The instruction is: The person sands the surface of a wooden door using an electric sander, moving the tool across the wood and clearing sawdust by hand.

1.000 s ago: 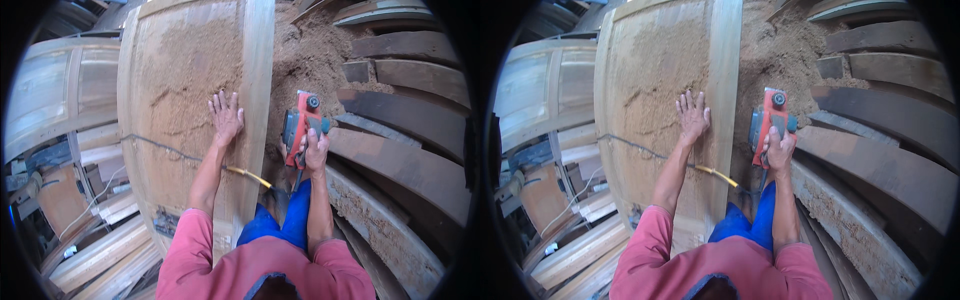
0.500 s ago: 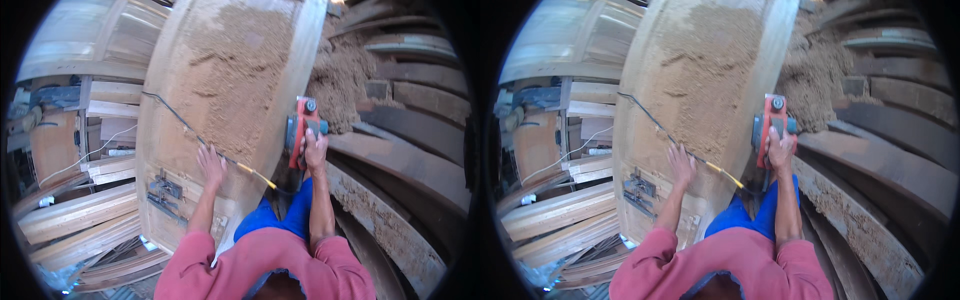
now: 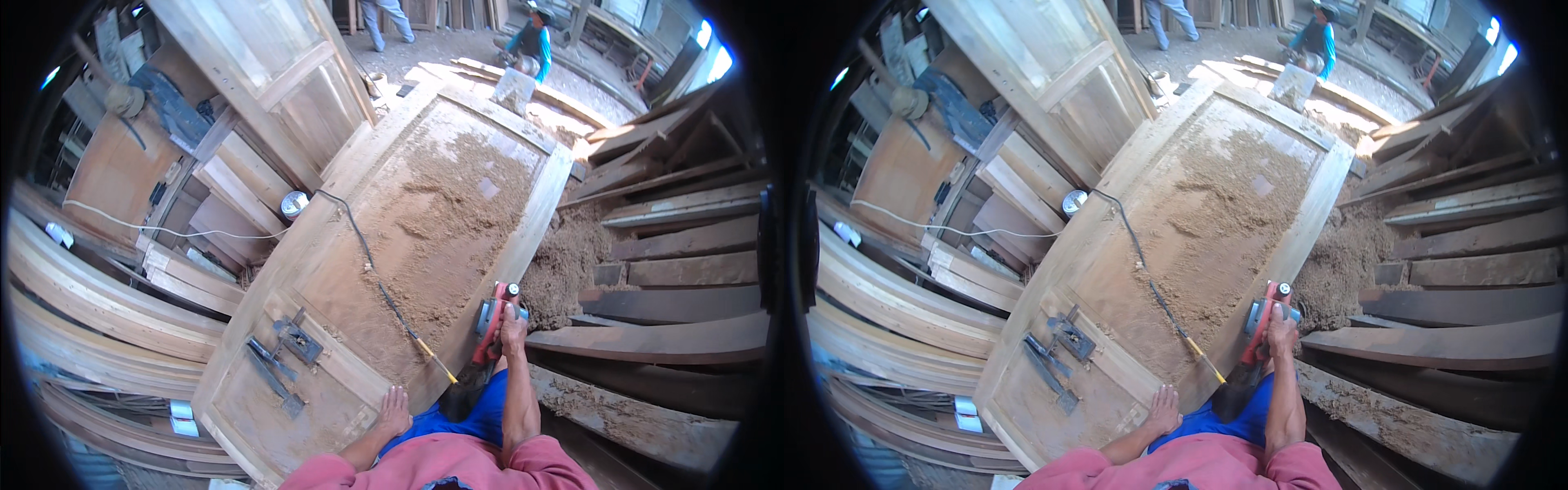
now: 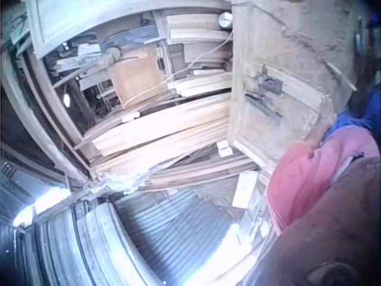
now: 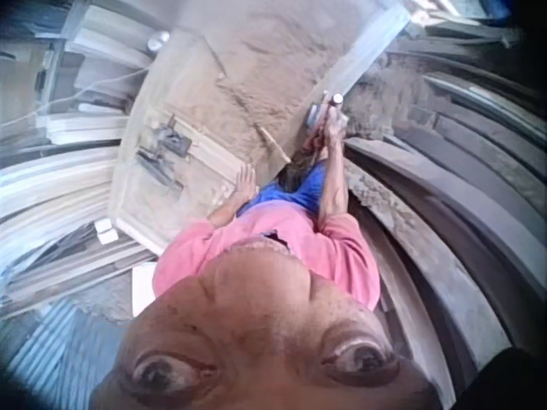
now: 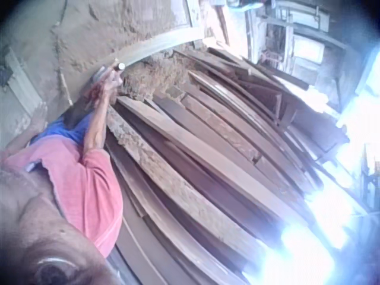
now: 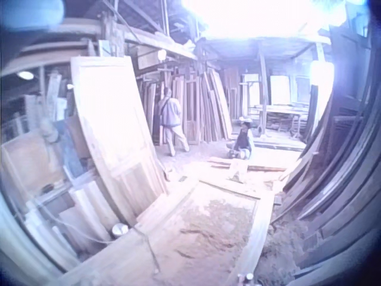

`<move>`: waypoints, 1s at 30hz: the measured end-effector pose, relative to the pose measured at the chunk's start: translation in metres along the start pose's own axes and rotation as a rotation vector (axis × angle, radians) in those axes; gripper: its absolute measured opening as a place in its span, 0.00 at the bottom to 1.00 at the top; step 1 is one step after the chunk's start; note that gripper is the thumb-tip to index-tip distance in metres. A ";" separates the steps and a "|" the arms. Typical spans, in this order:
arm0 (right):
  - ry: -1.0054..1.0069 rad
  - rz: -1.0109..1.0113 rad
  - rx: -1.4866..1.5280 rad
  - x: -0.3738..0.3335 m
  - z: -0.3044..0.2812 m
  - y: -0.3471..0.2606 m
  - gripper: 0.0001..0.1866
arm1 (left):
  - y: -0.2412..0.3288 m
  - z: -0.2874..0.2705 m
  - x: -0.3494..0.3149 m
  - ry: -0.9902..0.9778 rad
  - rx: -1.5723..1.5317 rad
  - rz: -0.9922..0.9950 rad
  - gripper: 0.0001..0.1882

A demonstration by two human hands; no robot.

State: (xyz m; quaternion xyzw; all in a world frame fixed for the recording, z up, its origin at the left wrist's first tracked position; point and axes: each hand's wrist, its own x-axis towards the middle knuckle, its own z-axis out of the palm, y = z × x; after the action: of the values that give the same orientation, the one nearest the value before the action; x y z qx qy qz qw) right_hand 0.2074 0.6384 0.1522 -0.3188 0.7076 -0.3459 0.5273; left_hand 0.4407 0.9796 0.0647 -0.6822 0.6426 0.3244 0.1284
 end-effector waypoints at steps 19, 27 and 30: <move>-0.010 0.029 -0.073 0.049 0.003 -0.002 0.31 | -0.033 0.011 -0.038 0.086 0.053 0.048 0.38; -0.097 0.169 -0.002 0.021 0.012 -0.024 0.23 | -0.033 0.027 -0.029 0.046 0.074 0.006 0.42; -0.110 0.101 -0.041 0.020 -0.004 -0.012 0.25 | -0.028 0.031 -0.033 0.043 0.068 0.020 0.42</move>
State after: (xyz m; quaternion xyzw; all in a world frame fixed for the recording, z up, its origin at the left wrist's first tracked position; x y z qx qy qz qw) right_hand 0.2001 0.6158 0.1521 -0.3119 0.6996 -0.2864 0.5756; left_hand 0.4605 1.0277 0.0543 -0.6777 0.6628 0.2888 0.1343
